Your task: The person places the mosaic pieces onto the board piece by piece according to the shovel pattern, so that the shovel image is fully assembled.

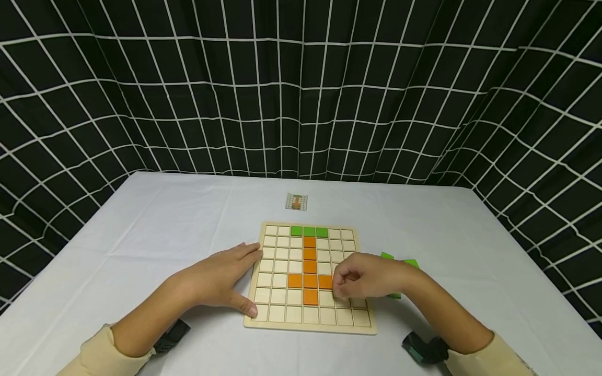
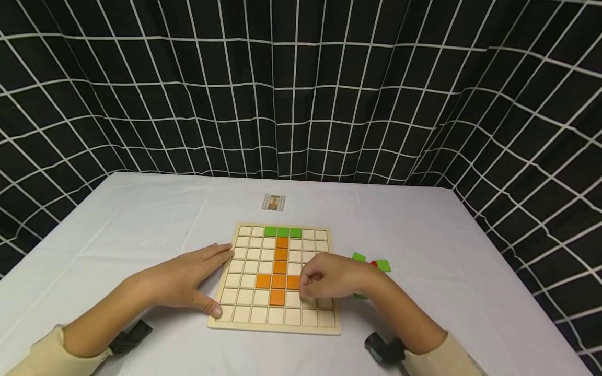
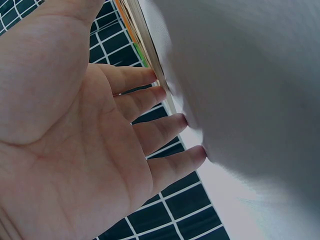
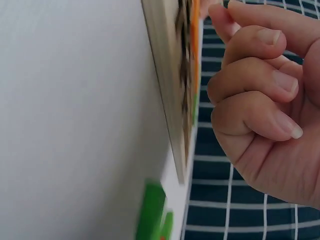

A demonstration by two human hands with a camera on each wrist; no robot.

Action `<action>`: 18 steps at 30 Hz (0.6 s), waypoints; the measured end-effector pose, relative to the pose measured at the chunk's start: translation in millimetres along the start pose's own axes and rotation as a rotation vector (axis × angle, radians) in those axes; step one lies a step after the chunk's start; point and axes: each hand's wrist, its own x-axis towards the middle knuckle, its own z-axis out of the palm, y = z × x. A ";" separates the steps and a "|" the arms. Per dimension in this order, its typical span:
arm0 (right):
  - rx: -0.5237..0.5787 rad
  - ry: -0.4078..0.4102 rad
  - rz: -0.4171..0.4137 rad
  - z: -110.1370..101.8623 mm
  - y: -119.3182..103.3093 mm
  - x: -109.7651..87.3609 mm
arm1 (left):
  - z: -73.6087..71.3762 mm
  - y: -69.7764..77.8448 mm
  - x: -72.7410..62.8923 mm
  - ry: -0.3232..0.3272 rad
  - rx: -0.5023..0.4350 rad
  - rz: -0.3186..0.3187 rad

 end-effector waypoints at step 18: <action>-0.268 0.300 0.314 -57.1 32.3 -36.1 | -0.3 0.4 -0.8 0.001 0.005 -0.001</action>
